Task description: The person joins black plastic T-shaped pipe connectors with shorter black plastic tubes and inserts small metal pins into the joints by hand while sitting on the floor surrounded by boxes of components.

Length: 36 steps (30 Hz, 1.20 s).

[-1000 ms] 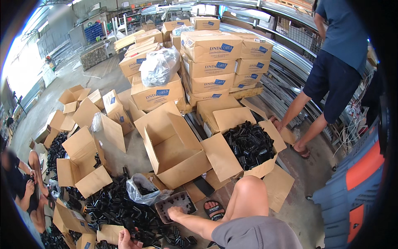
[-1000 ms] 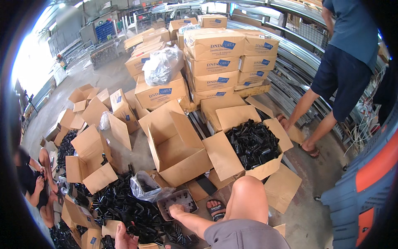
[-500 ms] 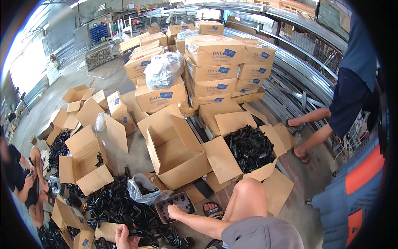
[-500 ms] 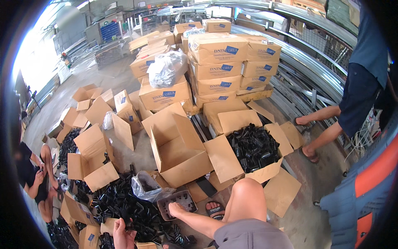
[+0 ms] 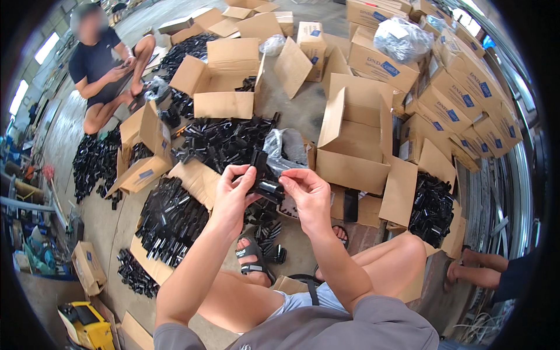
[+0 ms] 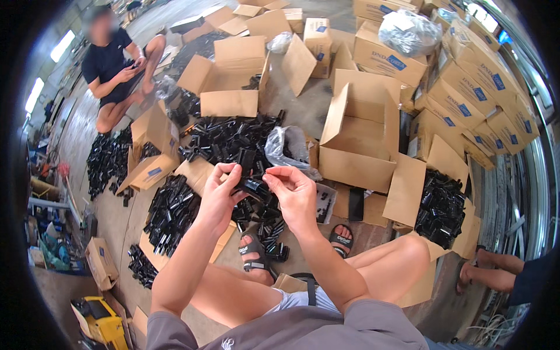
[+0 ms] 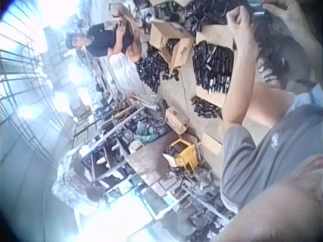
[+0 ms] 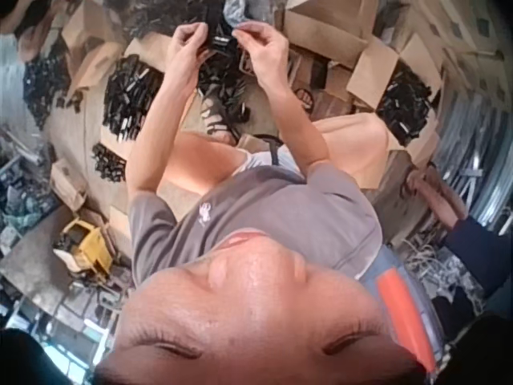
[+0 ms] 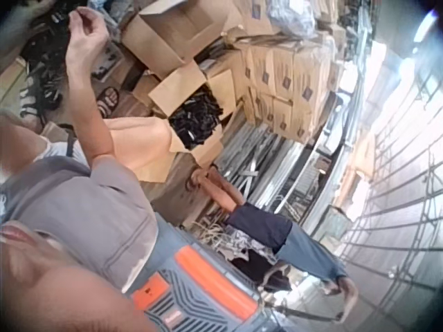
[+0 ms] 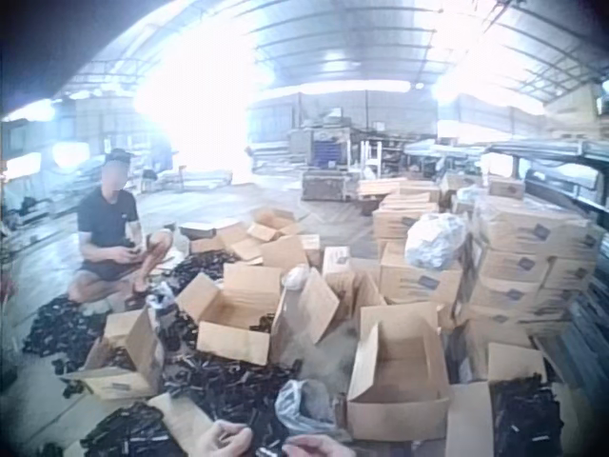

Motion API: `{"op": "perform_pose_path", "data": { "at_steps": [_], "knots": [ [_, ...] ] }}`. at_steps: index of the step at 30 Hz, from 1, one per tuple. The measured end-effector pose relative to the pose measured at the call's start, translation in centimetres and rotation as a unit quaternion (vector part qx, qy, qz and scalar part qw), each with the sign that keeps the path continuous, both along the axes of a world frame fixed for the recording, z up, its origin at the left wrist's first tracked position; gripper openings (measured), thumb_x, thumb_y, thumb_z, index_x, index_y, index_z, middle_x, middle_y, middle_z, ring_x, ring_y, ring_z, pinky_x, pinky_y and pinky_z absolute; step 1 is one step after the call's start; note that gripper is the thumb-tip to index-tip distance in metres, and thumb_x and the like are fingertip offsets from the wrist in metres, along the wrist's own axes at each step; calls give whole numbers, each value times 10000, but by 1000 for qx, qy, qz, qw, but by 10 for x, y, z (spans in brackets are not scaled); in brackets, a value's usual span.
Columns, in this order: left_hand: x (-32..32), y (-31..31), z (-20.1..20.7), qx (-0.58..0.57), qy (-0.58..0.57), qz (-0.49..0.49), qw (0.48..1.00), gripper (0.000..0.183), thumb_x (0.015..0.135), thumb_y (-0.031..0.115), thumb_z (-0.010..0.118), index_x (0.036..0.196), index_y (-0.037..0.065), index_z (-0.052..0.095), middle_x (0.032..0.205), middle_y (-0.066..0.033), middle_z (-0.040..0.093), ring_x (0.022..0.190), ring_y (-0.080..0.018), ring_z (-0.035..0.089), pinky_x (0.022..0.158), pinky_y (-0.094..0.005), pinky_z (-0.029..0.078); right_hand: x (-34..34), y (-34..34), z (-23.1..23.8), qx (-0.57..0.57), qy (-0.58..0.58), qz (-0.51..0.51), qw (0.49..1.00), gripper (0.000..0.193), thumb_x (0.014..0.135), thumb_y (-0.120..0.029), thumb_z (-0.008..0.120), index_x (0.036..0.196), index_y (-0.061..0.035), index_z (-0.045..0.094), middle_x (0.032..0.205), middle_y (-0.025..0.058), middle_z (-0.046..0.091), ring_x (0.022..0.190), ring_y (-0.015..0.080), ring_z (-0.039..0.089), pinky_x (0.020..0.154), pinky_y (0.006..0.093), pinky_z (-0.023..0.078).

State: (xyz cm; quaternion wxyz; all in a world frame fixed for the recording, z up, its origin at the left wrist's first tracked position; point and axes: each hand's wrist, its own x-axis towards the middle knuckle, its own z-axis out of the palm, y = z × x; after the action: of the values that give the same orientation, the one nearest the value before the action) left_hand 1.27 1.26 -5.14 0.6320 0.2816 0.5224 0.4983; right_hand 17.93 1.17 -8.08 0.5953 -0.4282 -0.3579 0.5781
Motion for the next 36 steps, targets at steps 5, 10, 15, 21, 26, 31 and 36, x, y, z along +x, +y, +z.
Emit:
{"op": "perform_pose_path", "data": {
  "at_steps": [5,10,15,21,26,31,36],
  "knots": [
    [-6,-15,12,69,-29,8,997,142,1025,211,650,1103,144,553,1059,-11,702,938,-100,672,801,-301,542,-9,6,11,-41,65,61,995,165,875,-23,781,1033,14,754,967,86,764,880,122,711,822,238,558],
    [0,-18,20,93,12,13,996,174,1002,155,678,1117,104,558,1055,-22,696,925,-78,656,782,-251,536,-2,12,23,-53,48,111,991,139,864,-9,782,998,23,761,947,96,767,861,124,714,801,242,564],
    [3,-13,4,177,72,14,982,161,1002,125,676,1104,91,556,1054,-17,675,935,-68,624,816,-235,505,-9,11,26,-77,61,80,992,136,861,-17,787,987,25,756,953,100,765,858,123,710,797,244,559],
    [5,-12,4,234,130,35,963,165,984,84,694,1049,71,543,1104,-31,636,1009,-76,587,877,-240,477,-12,7,22,-68,70,75,992,155,860,-7,777,1010,23,748,988,107,763,895,128,710,843,246,550],
    [7,-13,9,242,137,51,959,188,952,47,722,1023,22,550,1057,-52,652,1007,-106,608,894,-265,495,-3,10,29,-51,69,122,989,180,854,-3,778,1029,23,746,993,107,763,928,138,718,866,253,556],
    [10,-12,10,253,146,51,955,187,952,40,720,1019,21,546,1069,-64,653,1018,-113,611,906,-270,495,-3,11,27,-42,38,112,992,188,860,-10,775,1042,23,744,987,91,761,919,125,708,859,256,548],
    [9,-11,10,265,157,52,950,195,951,34,717,1015,22,534,1086,-76,655,1023,-118,614,911,-276,498,-5,9,33,-75,10,121,990,181,890,-65,766,1054,11,746,977,62,751,905,97,676,833,244,521]
  ]
}}
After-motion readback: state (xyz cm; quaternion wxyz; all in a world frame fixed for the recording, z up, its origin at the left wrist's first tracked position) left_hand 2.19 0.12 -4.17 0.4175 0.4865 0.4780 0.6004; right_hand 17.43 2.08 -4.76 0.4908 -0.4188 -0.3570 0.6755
